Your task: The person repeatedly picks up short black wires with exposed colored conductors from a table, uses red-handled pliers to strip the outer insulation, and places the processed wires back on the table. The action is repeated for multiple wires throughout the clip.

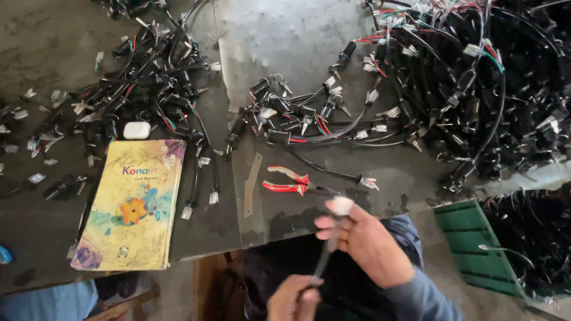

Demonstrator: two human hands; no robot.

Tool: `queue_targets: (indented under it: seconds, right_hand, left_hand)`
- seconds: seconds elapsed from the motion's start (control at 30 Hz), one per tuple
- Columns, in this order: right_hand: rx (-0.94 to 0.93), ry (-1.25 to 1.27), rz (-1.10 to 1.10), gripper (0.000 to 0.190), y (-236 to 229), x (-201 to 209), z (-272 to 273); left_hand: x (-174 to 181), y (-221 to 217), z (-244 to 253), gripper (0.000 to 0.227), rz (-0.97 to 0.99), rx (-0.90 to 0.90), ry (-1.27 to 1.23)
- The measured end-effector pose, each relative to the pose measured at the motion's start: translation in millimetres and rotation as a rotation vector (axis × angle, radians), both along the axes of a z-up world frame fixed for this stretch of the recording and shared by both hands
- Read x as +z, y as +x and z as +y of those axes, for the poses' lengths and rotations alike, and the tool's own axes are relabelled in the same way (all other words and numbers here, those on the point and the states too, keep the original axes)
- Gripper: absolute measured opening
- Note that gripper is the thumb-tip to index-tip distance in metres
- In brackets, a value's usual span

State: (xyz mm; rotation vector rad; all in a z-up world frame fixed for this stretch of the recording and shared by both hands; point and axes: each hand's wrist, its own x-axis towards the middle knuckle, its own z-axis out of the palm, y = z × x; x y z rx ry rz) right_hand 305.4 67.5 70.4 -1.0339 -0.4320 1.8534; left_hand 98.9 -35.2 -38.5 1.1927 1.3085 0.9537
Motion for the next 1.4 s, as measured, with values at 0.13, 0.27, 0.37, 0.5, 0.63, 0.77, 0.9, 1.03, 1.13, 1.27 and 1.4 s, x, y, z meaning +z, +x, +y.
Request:
queue_targets:
  seconds: [0.13, 0.27, 0.37, 0.5, 0.63, 0.77, 0.9, 1.03, 1.13, 1.27, 1.4]
  right_hand:
    - [-0.001, 0.547, 0.165, 0.035, 0, -4, -45]
    - [-0.081, 0.691, -0.494, 0.042, 7, -3, -56]
    - [-0.15, 0.677, -0.543, 0.048, 17, -5, -57]
    - [-0.316, 0.574, -0.59, 0.048, 27, 7, -53]
    - [0.124, 0.968, -0.771, 0.057, 14, 14, -50]
    - [0.571, 0.685, -0.618, 0.051, -12, -13, -66]
    - [0.507, 0.329, -0.552, 0.048, -7, -48, -82]
    - [0.459, 0.608, -0.699, 0.046, -4, -61, -90]
    - [0.407, 0.624, -0.725, 0.047, -1, -54, -84]
    - [0.357, 0.584, -0.693, 0.045, -4, -47, -89]
    - [0.278, 0.799, -0.748, 0.037, -6, -45, -74]
  left_hand:
    - [27, 28, 7, 0.026, -0.067, -0.094, 0.057]
    - [29, 27, 9, 0.031, -0.177, -0.236, 0.15]
    - [18, 35, 2, 0.032, -0.134, -0.292, 0.21]
    - [11, 41, 4, 0.03, 0.156, -0.227, 0.196]
    - [23, 18, 13, 0.041, -0.245, -0.197, -0.103]
    - [43, 10, 20, 0.041, -0.83, 0.068, 0.06]
    - [61, 24, 33, 0.043, -0.96, 0.213, 0.179]
    - [84, 27, 42, 0.035, -1.003, 0.114, 0.225]
    - [99, 17, 50, 0.028, -0.352, 0.011, 0.23]
    - [102, 12, 40, 0.028, -0.031, -0.002, 0.316]
    - [95, 19, 39, 0.027, 0.046, 0.081, 0.288]
